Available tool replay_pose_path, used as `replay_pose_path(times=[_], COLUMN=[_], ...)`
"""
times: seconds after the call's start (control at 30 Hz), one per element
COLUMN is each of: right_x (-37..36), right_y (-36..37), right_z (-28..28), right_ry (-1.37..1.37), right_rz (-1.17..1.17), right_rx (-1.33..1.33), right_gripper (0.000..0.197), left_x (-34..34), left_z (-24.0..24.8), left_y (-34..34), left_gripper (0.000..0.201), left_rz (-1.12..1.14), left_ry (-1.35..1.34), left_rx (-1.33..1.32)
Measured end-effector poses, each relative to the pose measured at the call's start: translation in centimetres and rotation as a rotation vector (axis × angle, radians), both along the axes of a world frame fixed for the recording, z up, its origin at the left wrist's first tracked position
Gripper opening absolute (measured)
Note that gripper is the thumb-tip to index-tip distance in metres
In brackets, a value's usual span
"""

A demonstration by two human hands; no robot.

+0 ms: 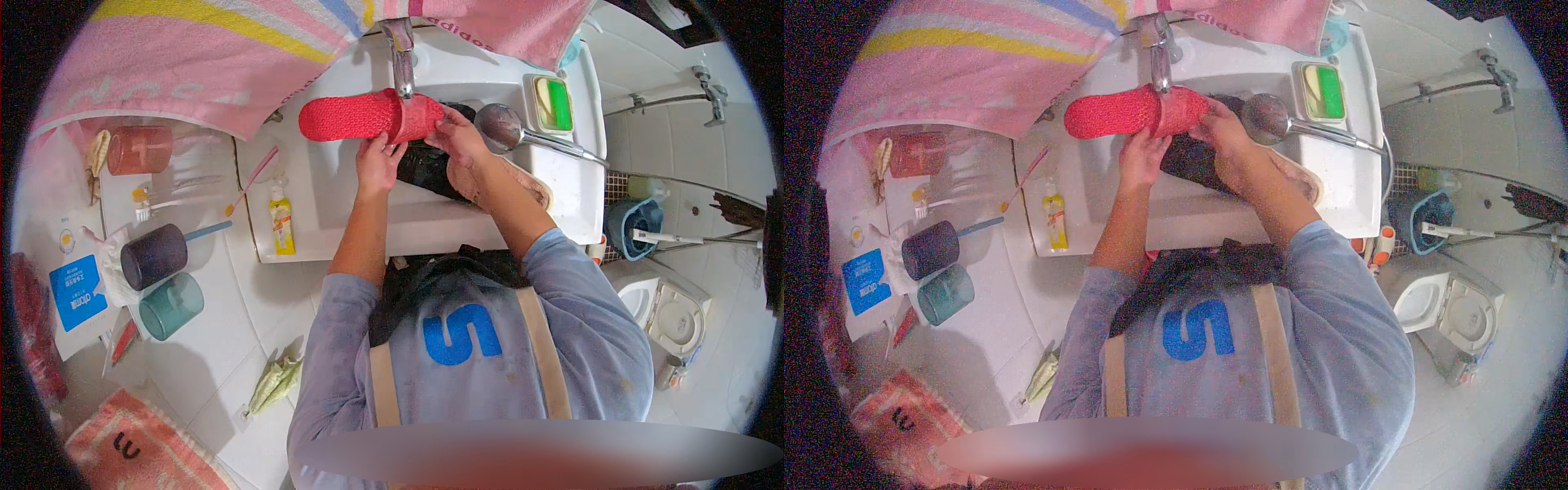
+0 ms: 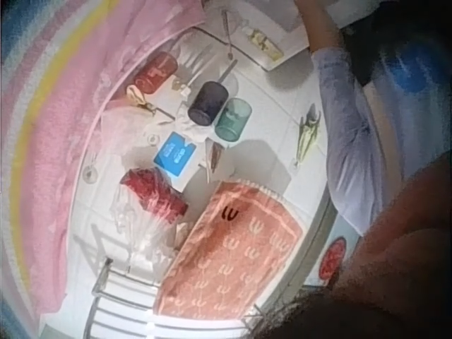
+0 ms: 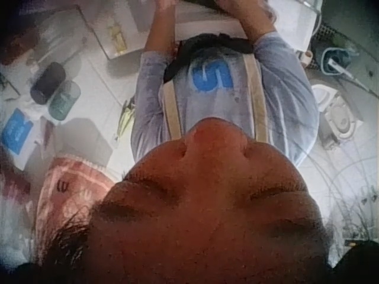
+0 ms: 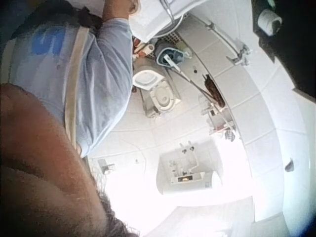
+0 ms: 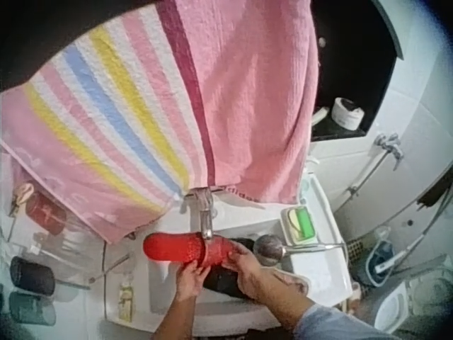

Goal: Washing a pair of black and red slippers in a bathroom sink.

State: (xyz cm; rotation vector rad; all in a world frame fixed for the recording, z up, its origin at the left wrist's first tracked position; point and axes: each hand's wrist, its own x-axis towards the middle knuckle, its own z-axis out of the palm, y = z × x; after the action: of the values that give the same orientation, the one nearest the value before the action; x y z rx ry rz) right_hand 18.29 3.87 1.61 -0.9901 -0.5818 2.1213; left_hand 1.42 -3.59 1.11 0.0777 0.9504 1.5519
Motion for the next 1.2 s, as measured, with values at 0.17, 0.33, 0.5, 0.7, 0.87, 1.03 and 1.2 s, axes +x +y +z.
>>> replay_pose_path(times=[0.17,0.33,0.5,0.7,0.87,1.03,1.2], right_x=[-1.3,0.1,2.5,3.5,4.0,1.0,0.9], right_y=[0.3,0.2,0.8,1.6,2.0,2.4,3.1], right_z=[-0.3,1.4,-0.7,0.6,-1.2,-0.6,0.3], right_ry=[-0.044,-0.103,0.039,0.053,0.039,-0.032,-0.083], right_rz=[0.053,0.149,0.042,-0.043,0.025,0.03,0.095], right_rx=[0.016,-0.004,0.055,0.043,-0.033,-0.103,-0.087], right_gripper=[0.035,0.038,0.039,0.039,0.038,0.032,0.029], left_x=[-1.2,-1.4,-0.2,-0.5,1.2,0.5,-0.8], left_z=[-0.4,-0.5,0.2,-0.4,3.5,6.4,6.8], left_y=[-2.0,-3.3,-2.7,-1.3,-1.2,-1.3,0.0], left_gripper=[0.032,0.035,0.04,0.034,0.051,0.058,0.057], left_rz=[0.029,-0.07,-0.175,-0.11,0.012,-0.07,-0.009], left_ry=[-0.05,-0.029,0.178,0.359,1.953,2.107,2.094], left_rx=[-0.066,-0.156,-0.304,-0.216,-0.059,0.065,0.146])
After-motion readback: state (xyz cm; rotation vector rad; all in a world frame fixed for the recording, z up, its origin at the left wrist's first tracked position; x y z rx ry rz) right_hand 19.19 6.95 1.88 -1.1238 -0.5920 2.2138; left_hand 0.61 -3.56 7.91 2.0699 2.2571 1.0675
